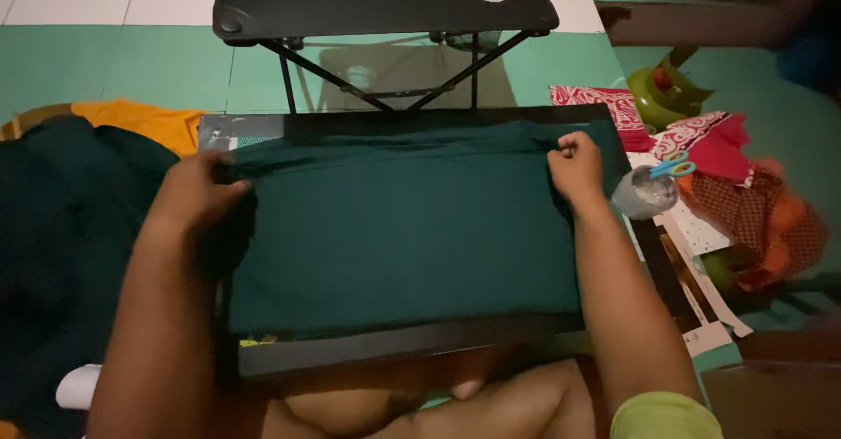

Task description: Folding a green t-shirt and trimming it with scissors on a flat surface

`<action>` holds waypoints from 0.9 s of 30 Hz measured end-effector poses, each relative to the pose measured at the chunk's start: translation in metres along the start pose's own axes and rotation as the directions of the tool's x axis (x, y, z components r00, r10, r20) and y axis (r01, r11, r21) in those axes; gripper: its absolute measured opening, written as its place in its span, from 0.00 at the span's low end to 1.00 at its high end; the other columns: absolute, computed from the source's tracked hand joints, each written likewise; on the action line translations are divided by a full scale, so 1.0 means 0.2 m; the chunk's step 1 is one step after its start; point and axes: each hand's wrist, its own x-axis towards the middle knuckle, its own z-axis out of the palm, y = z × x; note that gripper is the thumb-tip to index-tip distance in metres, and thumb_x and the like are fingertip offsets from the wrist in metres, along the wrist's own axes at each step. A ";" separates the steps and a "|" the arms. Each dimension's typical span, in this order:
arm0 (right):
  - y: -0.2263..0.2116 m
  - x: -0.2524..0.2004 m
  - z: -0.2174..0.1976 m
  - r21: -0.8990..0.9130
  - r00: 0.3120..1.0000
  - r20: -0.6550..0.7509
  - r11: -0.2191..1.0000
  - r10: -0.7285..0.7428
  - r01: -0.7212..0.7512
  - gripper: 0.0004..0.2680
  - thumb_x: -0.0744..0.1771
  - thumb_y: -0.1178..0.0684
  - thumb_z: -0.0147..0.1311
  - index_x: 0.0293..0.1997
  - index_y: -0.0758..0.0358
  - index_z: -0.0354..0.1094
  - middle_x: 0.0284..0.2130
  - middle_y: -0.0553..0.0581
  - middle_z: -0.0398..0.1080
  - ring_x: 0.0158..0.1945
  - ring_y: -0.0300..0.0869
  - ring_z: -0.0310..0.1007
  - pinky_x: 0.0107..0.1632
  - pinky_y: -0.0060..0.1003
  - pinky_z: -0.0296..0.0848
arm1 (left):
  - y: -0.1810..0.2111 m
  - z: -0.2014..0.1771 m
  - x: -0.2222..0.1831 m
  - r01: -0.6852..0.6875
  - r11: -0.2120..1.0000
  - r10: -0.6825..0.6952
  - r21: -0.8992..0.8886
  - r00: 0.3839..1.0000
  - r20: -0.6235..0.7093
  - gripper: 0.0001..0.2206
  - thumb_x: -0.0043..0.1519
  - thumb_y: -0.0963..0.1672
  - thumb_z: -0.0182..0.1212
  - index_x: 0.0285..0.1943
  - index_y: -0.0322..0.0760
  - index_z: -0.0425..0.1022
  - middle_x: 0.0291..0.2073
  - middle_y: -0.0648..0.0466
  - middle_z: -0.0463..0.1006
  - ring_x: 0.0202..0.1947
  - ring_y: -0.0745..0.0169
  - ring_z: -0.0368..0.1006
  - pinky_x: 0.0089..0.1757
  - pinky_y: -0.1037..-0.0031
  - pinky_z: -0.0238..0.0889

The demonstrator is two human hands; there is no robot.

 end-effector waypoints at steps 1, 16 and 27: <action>-0.04 -0.01 -0.02 0.000 1.000 0.000 1.000 0.001 -0.001 0.09 0.60 0.61 0.59 0.43 0.62 0.73 0.27 0.62 0.74 0.36 0.54 0.77 0.38 0.49 0.72 | 0.07 -0.05 -0.03 0.000 1.000 0.000 0.001 1.000 0.001 0.23 0.58 0.49 0.71 0.58 0.29 0.79 0.51 0.30 0.81 0.55 0.23 0.74 0.49 0.41 0.66; -0.22 -0.01 0.04 -0.453 0.980 -0.159 0.891 -0.122 0.037 0.05 0.69 0.54 0.50 0.48 0.53 0.69 0.33 0.62 0.76 0.41 0.58 0.79 0.43 0.56 0.75 | 0.03 0.29 0.25 -0.008 0.996 -0.048 -0.094 0.820 -0.570 0.08 0.69 0.46 0.70 0.46 0.37 0.80 0.34 0.43 0.83 0.38 0.35 0.81 0.38 0.51 0.72; -0.33 -0.50 -0.56 -0.285 0.979 0.203 0.955 -0.026 0.084 0.18 0.68 0.47 0.59 0.60 0.69 0.69 0.43 0.73 0.75 0.52 0.69 0.73 0.53 0.62 0.71 | 0.33 -0.11 -0.66 0.204 0.934 -0.227 -0.293 0.973 -0.049 0.37 0.63 0.57 0.67 0.73 0.28 0.66 0.57 0.26 0.74 0.58 0.19 0.69 0.54 0.36 0.61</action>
